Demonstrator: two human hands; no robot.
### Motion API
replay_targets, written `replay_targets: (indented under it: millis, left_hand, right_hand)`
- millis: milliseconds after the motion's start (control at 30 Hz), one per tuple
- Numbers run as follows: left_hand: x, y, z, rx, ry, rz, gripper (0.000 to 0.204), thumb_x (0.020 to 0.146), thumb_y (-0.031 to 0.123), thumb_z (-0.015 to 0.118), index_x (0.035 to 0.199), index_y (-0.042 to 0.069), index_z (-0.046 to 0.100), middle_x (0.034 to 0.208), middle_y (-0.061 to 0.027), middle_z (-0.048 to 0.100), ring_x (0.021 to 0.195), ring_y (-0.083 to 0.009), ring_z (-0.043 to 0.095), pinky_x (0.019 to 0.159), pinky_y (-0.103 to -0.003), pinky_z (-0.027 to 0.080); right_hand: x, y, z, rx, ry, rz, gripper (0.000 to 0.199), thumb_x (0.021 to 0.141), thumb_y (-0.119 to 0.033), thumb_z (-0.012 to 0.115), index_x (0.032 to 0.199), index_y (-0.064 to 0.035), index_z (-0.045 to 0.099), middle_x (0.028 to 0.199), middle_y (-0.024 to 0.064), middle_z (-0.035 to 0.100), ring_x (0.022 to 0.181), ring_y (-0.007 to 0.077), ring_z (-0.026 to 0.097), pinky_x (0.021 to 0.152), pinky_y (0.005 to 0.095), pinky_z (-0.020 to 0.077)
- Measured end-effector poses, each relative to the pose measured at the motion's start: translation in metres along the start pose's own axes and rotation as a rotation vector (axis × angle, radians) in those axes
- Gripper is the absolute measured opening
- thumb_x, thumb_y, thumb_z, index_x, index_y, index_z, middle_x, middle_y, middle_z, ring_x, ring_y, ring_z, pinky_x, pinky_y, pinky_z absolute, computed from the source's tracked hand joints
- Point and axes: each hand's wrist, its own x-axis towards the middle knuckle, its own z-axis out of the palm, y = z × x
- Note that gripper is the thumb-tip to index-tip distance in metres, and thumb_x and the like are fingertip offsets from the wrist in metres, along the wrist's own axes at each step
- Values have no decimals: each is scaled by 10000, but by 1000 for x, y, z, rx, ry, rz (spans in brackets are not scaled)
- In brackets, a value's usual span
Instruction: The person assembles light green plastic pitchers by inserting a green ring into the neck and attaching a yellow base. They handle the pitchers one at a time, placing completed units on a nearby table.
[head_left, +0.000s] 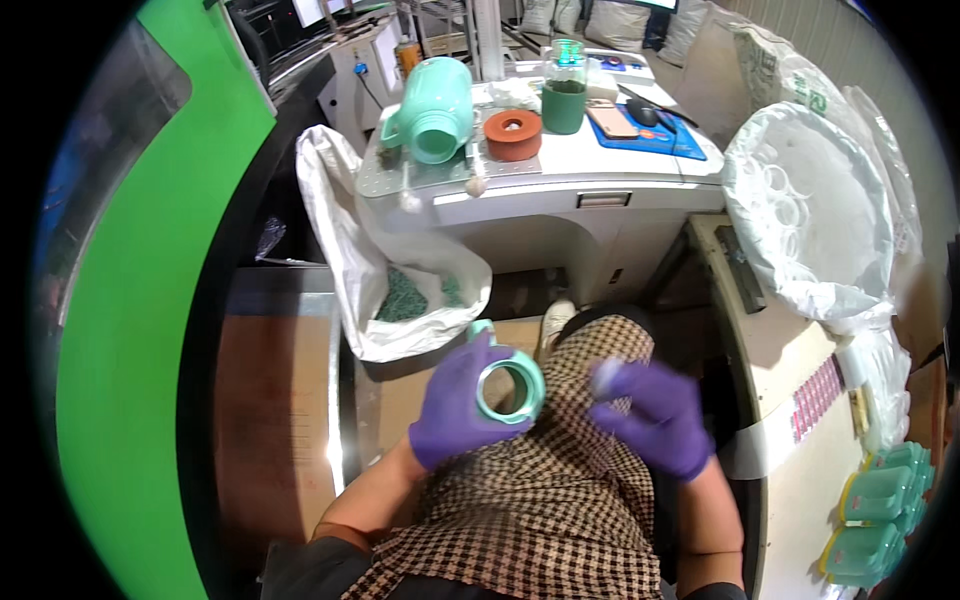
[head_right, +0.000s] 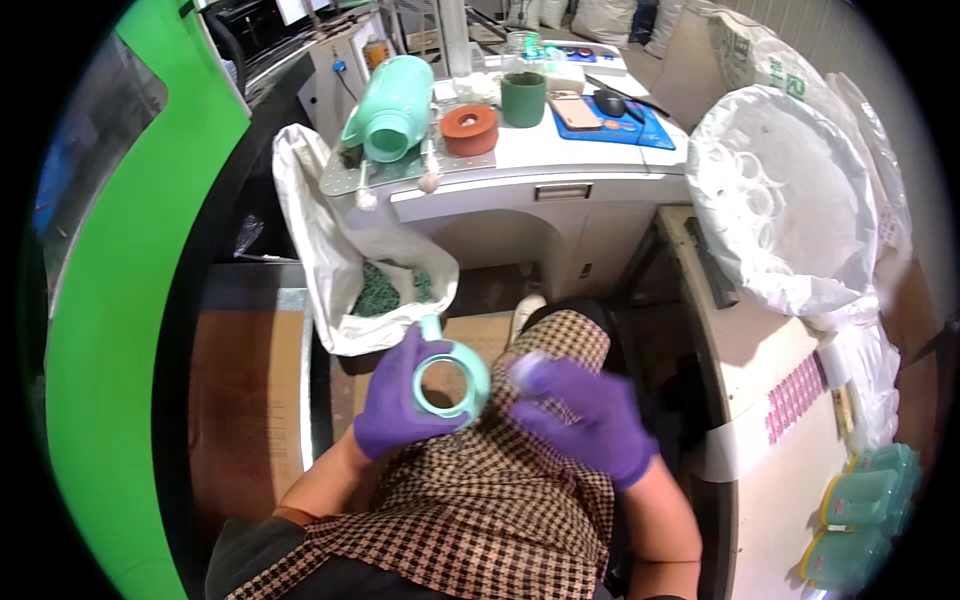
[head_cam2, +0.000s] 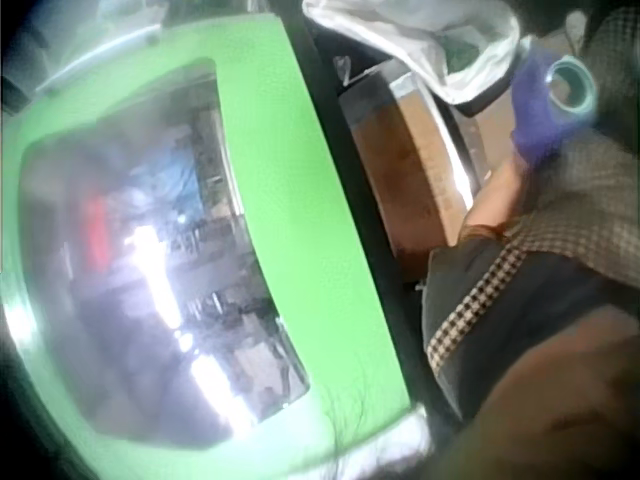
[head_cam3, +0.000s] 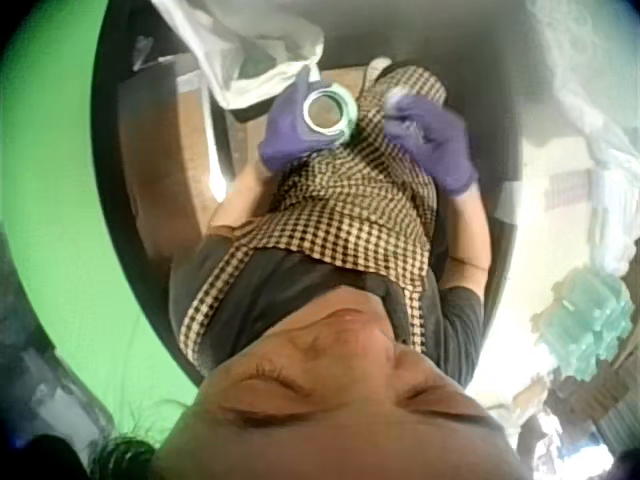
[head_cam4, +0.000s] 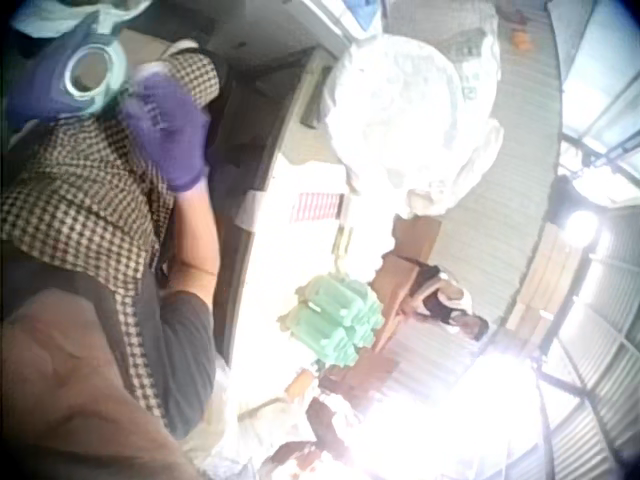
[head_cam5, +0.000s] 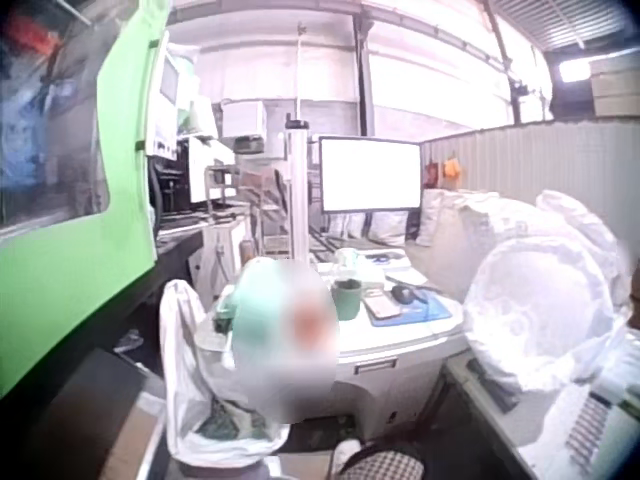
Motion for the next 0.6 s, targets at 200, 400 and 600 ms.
replay_targets:
  millis: [200,400,600]
  left_hand:
    - [7,15,2,86,-184,38,1115,622,283,894,1517,-58,323,1272,-149,666,1171,-372,617,1079,-487,425]
    - [8,16,19,105,-71,230,963,591,212,825,1450,-40,470,1276,-140,675,1128,-325,649,1097,-480,433]
    - [13,15,19,126,-110,300,927,577,196,807,1429,-20,514,1271,-126,679,1083,-286,673,1075,-474,470]
  right_hand:
    - [-6,9,78,-71,-66,-42,256,693,47,686,930,-50,686,906,125,687,763,316,685,658,378,544]
    - [-7,13,84,-244,-120,119,220,689,-2,661,895,-73,689,862,122,650,737,342,662,651,403,533]
    - [-15,11,92,-317,-105,111,205,743,-30,666,942,-75,683,933,115,658,815,329,672,688,413,544]
